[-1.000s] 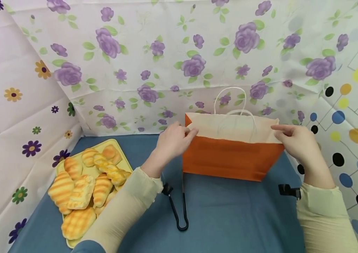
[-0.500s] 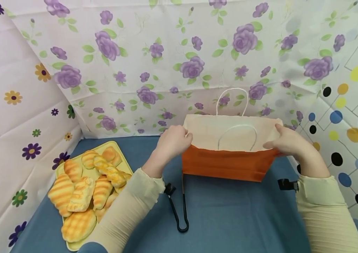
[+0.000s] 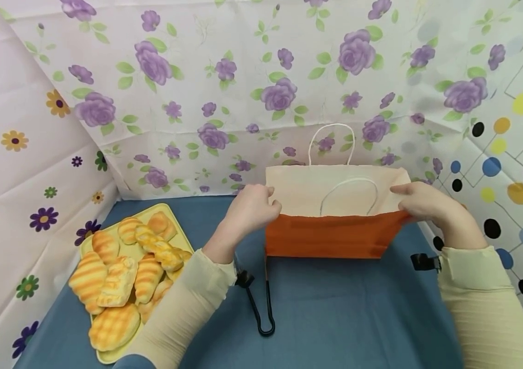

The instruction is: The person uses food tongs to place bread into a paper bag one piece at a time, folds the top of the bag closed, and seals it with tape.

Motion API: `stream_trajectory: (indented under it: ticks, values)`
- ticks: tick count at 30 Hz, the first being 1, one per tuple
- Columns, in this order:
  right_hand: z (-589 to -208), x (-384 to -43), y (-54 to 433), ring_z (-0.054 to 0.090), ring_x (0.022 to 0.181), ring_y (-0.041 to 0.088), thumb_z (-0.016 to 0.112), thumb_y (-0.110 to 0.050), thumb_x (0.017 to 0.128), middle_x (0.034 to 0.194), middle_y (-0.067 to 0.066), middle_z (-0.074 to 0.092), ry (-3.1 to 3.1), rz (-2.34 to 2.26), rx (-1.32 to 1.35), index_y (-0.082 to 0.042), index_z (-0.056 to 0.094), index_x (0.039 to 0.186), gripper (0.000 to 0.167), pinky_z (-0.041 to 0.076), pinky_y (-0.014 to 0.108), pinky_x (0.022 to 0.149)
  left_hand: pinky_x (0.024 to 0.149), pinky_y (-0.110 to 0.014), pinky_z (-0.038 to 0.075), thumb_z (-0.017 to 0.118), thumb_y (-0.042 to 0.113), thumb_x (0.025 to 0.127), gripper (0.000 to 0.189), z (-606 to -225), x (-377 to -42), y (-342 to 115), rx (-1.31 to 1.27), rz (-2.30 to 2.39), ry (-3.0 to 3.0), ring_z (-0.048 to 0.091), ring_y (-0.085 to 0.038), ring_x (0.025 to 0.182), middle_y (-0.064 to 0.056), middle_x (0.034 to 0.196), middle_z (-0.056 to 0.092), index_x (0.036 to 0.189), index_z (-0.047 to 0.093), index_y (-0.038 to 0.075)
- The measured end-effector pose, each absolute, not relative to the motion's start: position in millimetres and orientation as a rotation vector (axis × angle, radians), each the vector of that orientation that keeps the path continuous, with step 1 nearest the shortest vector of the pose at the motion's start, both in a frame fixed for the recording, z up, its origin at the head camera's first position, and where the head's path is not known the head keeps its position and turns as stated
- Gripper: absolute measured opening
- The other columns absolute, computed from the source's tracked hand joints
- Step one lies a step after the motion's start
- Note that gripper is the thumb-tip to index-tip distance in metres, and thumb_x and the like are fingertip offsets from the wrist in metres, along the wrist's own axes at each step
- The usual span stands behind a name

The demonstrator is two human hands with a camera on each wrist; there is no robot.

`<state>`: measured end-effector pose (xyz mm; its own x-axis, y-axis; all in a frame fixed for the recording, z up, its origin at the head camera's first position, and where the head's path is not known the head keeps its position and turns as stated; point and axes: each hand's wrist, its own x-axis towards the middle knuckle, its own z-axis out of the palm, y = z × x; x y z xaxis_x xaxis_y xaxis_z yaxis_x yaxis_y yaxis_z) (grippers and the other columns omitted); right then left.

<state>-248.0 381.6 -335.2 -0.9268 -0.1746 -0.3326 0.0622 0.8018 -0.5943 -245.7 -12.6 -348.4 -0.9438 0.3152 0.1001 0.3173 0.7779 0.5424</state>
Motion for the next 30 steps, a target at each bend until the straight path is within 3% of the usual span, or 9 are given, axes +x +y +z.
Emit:
stream_trajectory:
  ticks: [3,7,11,14,16,18,21,25,30]
  values:
    - [-333.1,-250.8,379.7,0.068,0.090,0.024,0.062,-0.002,0.096,0.149,0.050,0.037,2.644,-0.802,-0.110,0.021,0.023,0.159,0.078,0.061,0.033,0.073,0.048,-0.028,0.018,0.057,0.015,0.101,0.036,-350.4,-243.8,-15.3,-0.532,-0.903,-2.968,0.023,-0.013,0.048,0.002,0.063,0.030,0.069,0.041,0.013]
    - [-330.8,-250.6,376.0,0.066,0.087,0.027,0.078,-0.005,0.088,0.148,0.052,0.035,2.667,-0.748,-0.125,0.024,0.019,0.157,0.095,0.060,0.033,0.070,0.046,-0.027,0.021,0.056,0.029,0.109,0.042,-352.8,-242.6,-16.9,-0.546,-0.904,-2.950,0.029,-0.014,0.046,0.000,0.062,0.036,0.072,0.044,0.013]
    - [-328.6,-249.7,372.9,0.065,0.083,0.026,0.081,-0.004,0.085,0.146,0.051,0.036,2.669,-0.730,-0.139,0.025,0.016,0.157,0.101,0.060,0.034,0.069,0.046,-0.027,0.023,0.054,0.038,0.112,0.046,-354.0,-242.7,-16.6,-0.546,-0.851,-2.931,0.035,-0.015,0.046,-0.001,0.061,0.040,0.076,0.054,0.009]
    - [-327.6,-249.8,370.5,0.066,0.083,0.026,0.081,-0.005,0.086,0.148,0.052,0.032,2.661,-0.725,-0.136,0.025,0.014,0.157,0.102,0.060,0.035,0.069,0.043,-0.028,0.025,0.053,0.041,0.112,0.043,-354.0,-243.1,-16.6,-0.535,-0.817,-2.942,0.035,-0.015,0.043,0.000,0.061,0.047,0.110,0.077,0.005]
    - [-327.2,-249.8,369.3,0.067,0.084,0.026,0.081,-0.006,0.087,0.150,0.053,0.029,2.661,-0.716,-0.133,0.024,0.014,0.157,0.102,0.060,0.035,0.070,0.041,-0.028,0.024,0.053,0.043,0.112,0.048,-353.7,-242.9,-17.4,-0.528,-0.818,-2.953,0.032,-0.015,0.040,0.000,0.058,0.051,0.142,0.070,0.009]
    - [-327.6,-249.9,368.3,0.068,0.084,0.026,0.081,-0.007,0.087,0.150,0.054,0.028,2.662,-0.709,-0.133,0.024,0.013,0.158,0.103,0.060,0.036,0.071,0.039,-0.028,0.024,0.053,0.045,0.112,0.056,-353.9,-242.4,-18.7,-0.518,-0.834,-2.956,0.029,-0.015,0.038,0.000,0.055,0.051,0.161,0.053,0.017]
    - [-328.4,-250.0,367.4,0.068,0.084,0.025,0.082,-0.009,0.088,0.151,0.054,0.026,2.673,-0.683,-0.138,0.024,0.012,0.158,0.104,0.060,0.036,0.071,0.040,-0.029,0.023,0.051,0.049,0.112,0.062,-355.8,-240.7,-21.5,-0.509,-0.867,-2.942,0.028,-0.016,0.038,0.000,0.052,0.048,0.168,0.040,0.024]
    - [-329.0,-250.7,367.0,0.069,0.084,0.026,0.082,-0.012,0.090,0.153,0.054,0.024,2.681,-0.659,-0.142,0.023,0.009,0.159,0.106,0.060,0.038,0.072,0.042,-0.031,0.024,0.049,0.055,0.112,0.071,-361.0,-235.2,-27.4,-0.497,-0.936,-2.876,0.036,-0.018,0.043,0.000,0.059,0.050,0.172,0.027,0.024]
    - [-330.6,-250.5,366.9,0.069,0.084,0.025,0.081,-0.016,0.092,0.157,0.051,0.023,2.665,-0.675,-0.124,0.021,0.007,0.160,0.108,0.058,0.038,0.074,0.043,-0.032,0.024,0.049,0.056,0.111,0.074,-376.8,-221.3,-41.9,-0.459,-1.016,-2.774,0.041,-0.020,0.047,0.000,0.063,0.050,0.173,0.023,0.024]
